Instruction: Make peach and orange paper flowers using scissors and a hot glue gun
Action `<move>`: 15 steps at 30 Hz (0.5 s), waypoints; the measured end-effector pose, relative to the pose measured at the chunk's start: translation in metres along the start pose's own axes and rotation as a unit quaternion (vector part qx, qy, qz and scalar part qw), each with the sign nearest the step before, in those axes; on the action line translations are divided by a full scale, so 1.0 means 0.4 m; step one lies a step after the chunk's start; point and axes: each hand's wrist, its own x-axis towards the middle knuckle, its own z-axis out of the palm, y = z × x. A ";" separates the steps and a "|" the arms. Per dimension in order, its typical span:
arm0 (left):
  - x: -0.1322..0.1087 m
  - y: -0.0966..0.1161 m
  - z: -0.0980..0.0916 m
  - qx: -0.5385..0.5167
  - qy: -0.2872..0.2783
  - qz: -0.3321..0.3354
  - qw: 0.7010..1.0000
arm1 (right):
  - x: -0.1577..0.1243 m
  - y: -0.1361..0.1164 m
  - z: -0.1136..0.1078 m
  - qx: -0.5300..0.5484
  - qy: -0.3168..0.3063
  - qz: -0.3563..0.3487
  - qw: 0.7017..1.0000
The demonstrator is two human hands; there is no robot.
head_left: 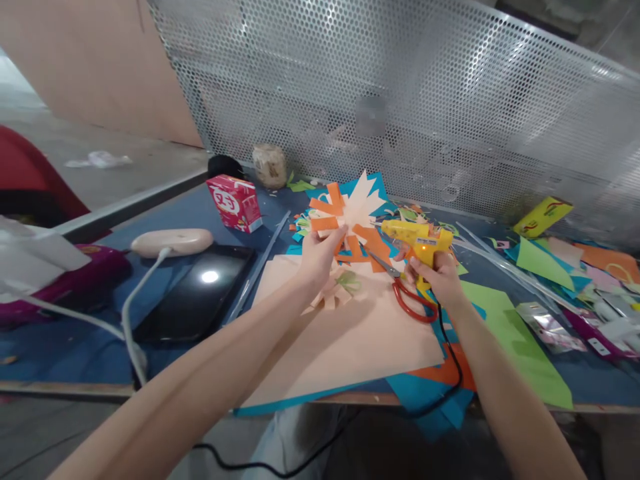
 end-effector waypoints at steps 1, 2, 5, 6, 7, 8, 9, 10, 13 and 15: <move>0.002 -0.001 -0.002 0.006 -0.001 0.007 1.000 | -0.001 0.000 0.007 -0.003 -0.002 0.006 1.000; 0.003 -0.003 -0.004 0.013 0.001 0.012 1.000 | -0.002 0.000 0.014 -0.009 -0.001 0.014 1.000; 0.006 -0.008 -0.009 0.025 0.009 0.019 0.999 | -0.003 0.007 0.026 -0.039 0.001 0.034 0.999; 0.007 -0.009 -0.010 0.025 0.011 0.021 0.999 | -0.004 0.011 0.027 -0.054 0.000 0.038 0.998; 0.007 -0.010 -0.011 0.026 0.012 0.023 0.999 | -0.005 0.015 0.028 -0.069 -0.001 0.041 0.997; 0.007 -0.011 -0.012 0.030 0.011 0.025 0.999 | -0.005 0.018 0.028 -0.082 -0.002 0.043 0.996; 0.007 -0.012 -0.012 0.033 0.010 0.028 0.999 | -0.006 0.021 0.027 -0.095 -0.001 0.042 0.995; 0.007 -0.012 -0.012 0.037 0.009 0.030 0.999 | -0.006 0.024 0.027 -0.105 0.001 0.041 0.994; 0.004 -0.011 -0.010 0.038 0.002 0.031 0.999 | -0.006 0.027 0.026 -0.117 0.010 0.033 0.993; 0.001 -0.010 -0.007 0.035 0.002 0.031 0.999 | -0.006 0.026 0.028 -0.117 0.016 0.035 0.992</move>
